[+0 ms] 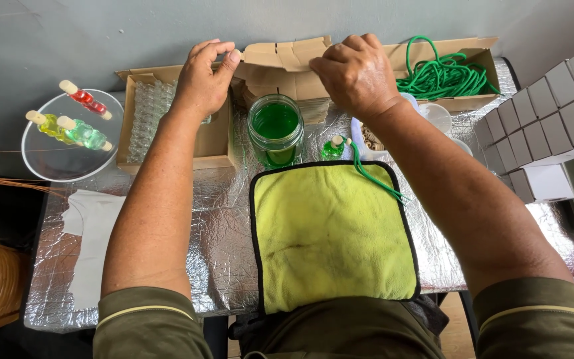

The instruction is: The person assembles a small decorative bottle by attaching a wooden stopper to a green cord, then places the bottle into a small cardboard box. The person folds the box flaps and closes it, then sets the box aside. The person then wipes the work surface with a yellow cloth.

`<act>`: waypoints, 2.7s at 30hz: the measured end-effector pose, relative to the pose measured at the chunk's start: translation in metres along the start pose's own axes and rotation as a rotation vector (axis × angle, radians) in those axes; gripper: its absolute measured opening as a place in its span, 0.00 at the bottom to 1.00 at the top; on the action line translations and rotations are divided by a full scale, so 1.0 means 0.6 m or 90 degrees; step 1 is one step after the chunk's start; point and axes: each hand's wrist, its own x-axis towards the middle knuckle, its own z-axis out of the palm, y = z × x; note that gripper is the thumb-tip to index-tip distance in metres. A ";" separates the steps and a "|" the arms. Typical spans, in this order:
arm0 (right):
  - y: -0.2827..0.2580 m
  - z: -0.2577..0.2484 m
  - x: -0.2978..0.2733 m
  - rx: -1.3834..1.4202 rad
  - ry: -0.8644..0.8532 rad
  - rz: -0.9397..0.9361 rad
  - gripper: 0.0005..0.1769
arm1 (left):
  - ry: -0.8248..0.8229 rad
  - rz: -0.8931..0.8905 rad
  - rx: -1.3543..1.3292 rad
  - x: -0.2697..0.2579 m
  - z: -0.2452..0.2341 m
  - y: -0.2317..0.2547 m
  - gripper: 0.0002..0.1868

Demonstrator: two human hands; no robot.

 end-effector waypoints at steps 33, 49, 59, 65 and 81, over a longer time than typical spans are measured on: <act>-0.194 -0.255 -0.287 0.450 -0.030 0.290 0.15 | -0.349 -0.205 -0.517 -0.338 0.112 0.123 0.42; -0.187 -0.252 -0.275 0.457 -0.350 0.331 0.18 | -0.431 -0.225 -0.196 -0.329 0.104 0.134 0.39; -0.211 -0.233 -0.301 0.361 -0.324 0.338 0.21 | -0.405 -0.196 -0.128 -0.336 0.118 0.137 0.30; -0.219 -0.226 -0.313 0.327 -0.331 0.339 0.22 | -0.370 -0.123 -0.082 -0.346 0.117 0.144 0.25; -0.243 -0.239 -0.282 0.260 -0.382 0.224 0.17 | -0.373 -0.042 -0.094 -0.342 0.109 0.164 0.26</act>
